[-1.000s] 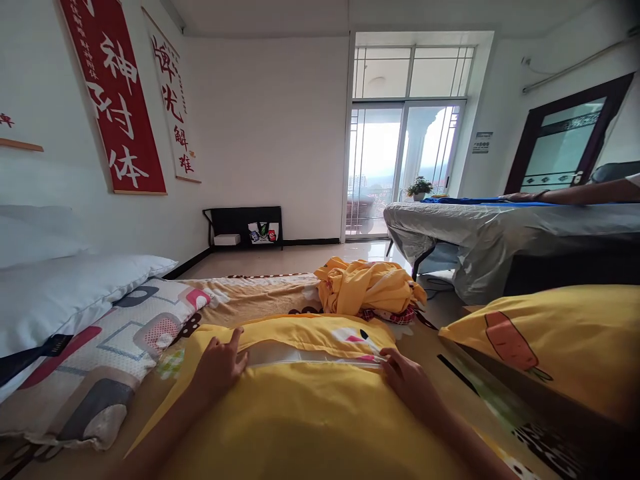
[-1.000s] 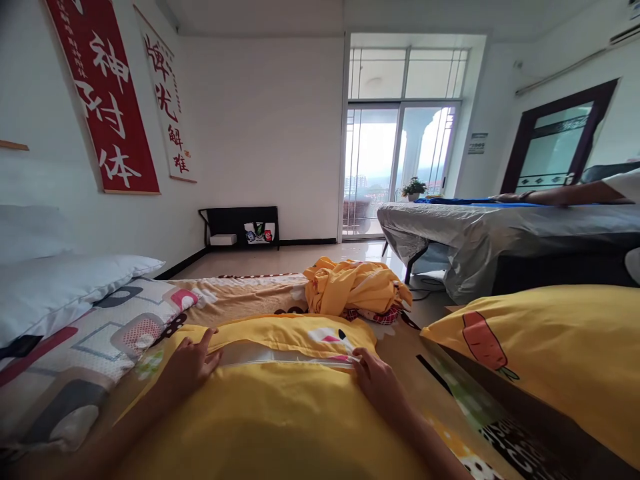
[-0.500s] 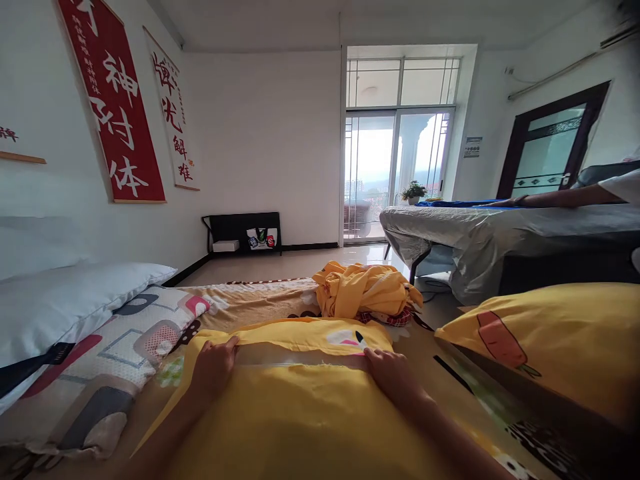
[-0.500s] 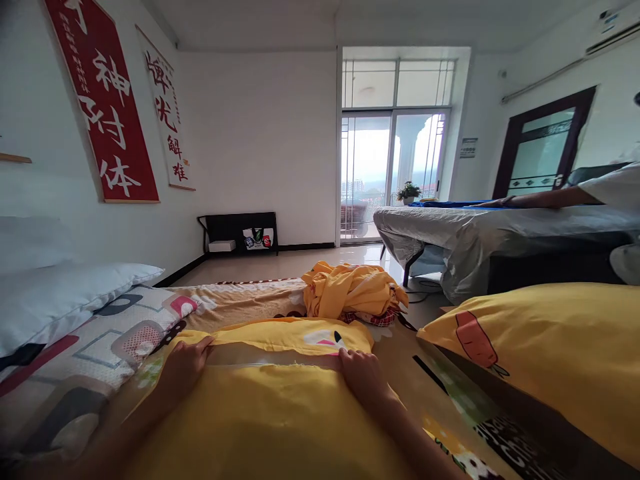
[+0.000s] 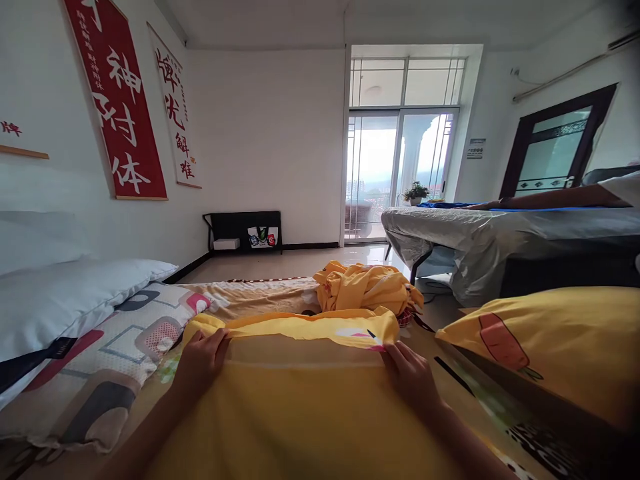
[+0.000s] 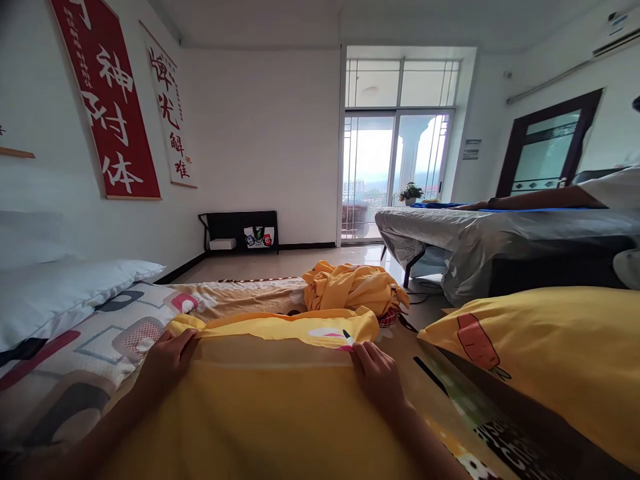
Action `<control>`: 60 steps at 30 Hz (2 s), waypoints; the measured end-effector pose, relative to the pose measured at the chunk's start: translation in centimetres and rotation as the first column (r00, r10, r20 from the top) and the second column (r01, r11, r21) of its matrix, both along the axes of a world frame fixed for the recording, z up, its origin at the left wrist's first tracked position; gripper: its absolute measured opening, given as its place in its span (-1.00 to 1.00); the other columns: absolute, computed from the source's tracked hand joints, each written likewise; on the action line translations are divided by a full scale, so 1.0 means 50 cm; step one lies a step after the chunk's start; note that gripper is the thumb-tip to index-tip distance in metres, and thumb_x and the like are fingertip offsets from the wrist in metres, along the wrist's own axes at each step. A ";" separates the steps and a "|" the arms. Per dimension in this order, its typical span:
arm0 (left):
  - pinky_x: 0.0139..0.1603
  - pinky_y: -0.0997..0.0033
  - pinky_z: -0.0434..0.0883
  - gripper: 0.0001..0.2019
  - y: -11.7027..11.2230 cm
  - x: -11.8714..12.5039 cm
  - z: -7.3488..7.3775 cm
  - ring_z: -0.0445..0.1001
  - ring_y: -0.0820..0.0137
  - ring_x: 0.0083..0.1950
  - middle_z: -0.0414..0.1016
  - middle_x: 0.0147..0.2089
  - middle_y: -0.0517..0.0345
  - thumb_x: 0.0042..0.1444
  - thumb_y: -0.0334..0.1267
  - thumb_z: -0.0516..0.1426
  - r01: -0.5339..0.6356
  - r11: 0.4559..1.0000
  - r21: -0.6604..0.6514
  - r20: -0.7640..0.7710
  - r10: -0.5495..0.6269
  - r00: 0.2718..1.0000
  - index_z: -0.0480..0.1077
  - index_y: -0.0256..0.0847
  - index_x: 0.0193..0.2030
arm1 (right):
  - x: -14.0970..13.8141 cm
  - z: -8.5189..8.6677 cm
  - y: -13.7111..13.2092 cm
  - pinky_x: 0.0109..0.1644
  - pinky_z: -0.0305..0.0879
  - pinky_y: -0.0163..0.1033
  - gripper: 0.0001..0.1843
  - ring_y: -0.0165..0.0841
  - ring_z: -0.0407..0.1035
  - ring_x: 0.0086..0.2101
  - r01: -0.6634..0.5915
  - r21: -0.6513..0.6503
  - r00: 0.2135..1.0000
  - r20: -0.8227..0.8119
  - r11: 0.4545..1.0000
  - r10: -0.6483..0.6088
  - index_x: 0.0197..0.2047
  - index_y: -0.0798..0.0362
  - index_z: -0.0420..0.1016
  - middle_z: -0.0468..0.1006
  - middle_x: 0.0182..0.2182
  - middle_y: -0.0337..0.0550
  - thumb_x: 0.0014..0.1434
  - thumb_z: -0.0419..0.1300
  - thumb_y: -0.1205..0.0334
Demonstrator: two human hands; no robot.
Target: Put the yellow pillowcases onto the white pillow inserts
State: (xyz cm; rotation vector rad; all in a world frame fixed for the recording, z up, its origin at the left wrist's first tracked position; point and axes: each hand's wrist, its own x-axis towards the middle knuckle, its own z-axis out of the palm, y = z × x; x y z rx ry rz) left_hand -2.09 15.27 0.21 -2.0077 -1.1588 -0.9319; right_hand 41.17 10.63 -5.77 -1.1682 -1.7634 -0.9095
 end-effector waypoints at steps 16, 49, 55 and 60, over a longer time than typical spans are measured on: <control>-0.43 0.48 0.26 -0.61 -0.052 -0.049 -0.073 0.37 0.44 -0.45 0.40 -0.47 0.15 0.34 -0.27 -0.17 0.267 0.936 -0.228 -0.149 -0.305 0.941 0.29 -0.18 -0.48 | 0.070 -0.029 -0.066 -0.09 0.22 -0.14 -0.77 -0.28 0.33 -0.26 -0.087 -0.173 0.938 0.317 0.981 0.139 -0.27 0.01 0.44 0.51 -0.28 -0.09 0.26 -0.03 0.39; -0.11 0.38 0.42 -0.71 -0.051 -0.137 -0.095 0.48 0.27 -0.15 0.51 -0.21 0.11 0.24 0.02 -0.04 0.257 0.635 -0.729 0.282 -0.063 0.957 0.34 -0.13 -0.21 | 0.102 -0.061 -0.019 -0.16 0.31 -0.10 -0.71 -0.22 0.43 -0.30 0.089 -0.651 0.996 0.061 0.753 -0.065 -0.37 0.01 0.51 0.56 -0.34 -0.08 0.27 -0.01 0.23; -0.11 0.37 0.42 -0.67 -0.042 -0.155 -0.115 0.48 0.28 -0.16 0.52 -0.24 0.12 0.26 0.00 -0.06 0.244 0.695 -0.676 0.253 -0.093 0.963 0.44 -0.10 -0.25 | 0.005 0.021 -0.067 0.10 0.28 0.00 -0.57 -0.15 0.33 0.06 -0.127 -0.643 0.991 -0.121 0.755 0.064 0.15 -0.06 0.39 0.45 0.08 -0.01 0.22 0.04 0.19; -0.15 0.34 0.39 -0.65 -0.041 -0.152 -0.121 0.47 0.27 -0.20 0.50 -0.29 0.09 0.28 -0.02 -0.07 0.192 0.788 -0.584 0.210 -0.082 0.974 0.45 -0.13 -0.28 | -0.124 0.048 -0.106 0.31 -0.03 0.16 -0.34 -0.08 -0.03 0.29 -0.316 -0.715 0.940 -0.146 0.624 0.308 0.37 -0.19 0.03 0.09 0.33 -0.06 0.25 0.08 -0.02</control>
